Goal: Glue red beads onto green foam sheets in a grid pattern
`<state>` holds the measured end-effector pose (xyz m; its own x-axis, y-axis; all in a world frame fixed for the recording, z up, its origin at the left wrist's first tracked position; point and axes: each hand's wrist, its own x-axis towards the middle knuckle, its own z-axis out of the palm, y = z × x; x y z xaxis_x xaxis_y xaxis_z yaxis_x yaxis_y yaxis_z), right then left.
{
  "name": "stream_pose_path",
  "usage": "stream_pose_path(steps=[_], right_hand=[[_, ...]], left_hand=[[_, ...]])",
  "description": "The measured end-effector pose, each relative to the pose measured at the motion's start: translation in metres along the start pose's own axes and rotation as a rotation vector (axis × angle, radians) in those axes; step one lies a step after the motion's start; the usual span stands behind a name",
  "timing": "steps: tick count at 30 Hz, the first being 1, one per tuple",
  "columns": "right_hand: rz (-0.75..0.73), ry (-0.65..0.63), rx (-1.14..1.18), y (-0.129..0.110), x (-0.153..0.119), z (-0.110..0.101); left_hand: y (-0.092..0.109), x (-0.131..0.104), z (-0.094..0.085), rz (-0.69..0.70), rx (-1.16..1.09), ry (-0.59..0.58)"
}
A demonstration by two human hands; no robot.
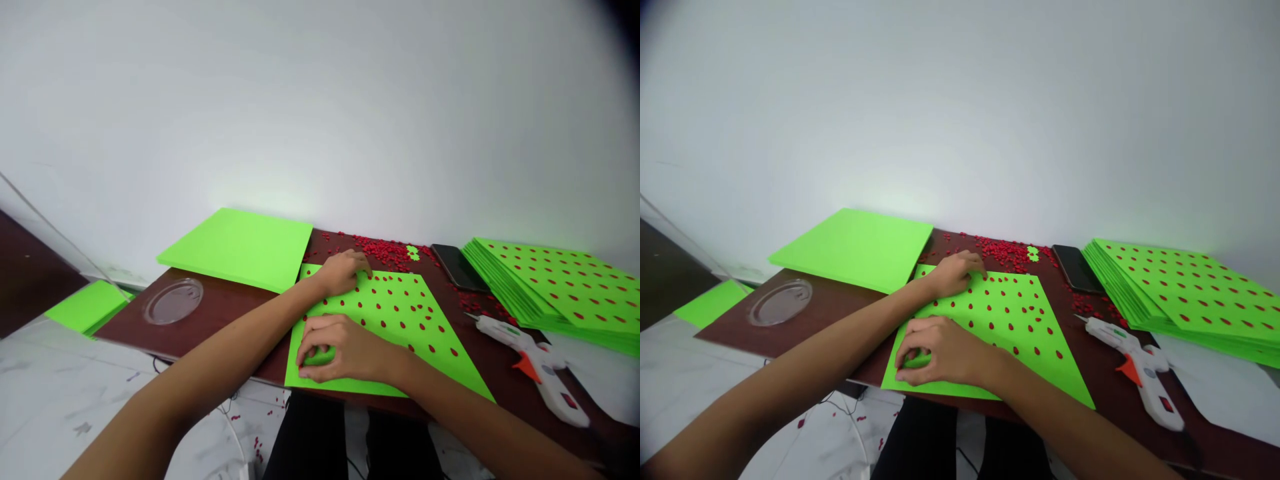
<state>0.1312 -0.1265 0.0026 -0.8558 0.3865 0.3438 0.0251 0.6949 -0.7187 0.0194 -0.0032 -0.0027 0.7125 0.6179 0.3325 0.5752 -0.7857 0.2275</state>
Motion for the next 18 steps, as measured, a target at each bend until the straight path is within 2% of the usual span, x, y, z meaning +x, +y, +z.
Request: stream_pose_path(steps=[10, 18], right_hand=[[-0.026, 0.018, -0.006, 0.001, -0.007, -0.002], [-0.081, 0.019, -0.099, 0.009, -0.009, 0.011]], left_hand=[[0.001, 0.000, -0.001, -0.002, 0.003, -0.006], [0.000, 0.001, -0.001, -0.001, 0.002, -0.008]])
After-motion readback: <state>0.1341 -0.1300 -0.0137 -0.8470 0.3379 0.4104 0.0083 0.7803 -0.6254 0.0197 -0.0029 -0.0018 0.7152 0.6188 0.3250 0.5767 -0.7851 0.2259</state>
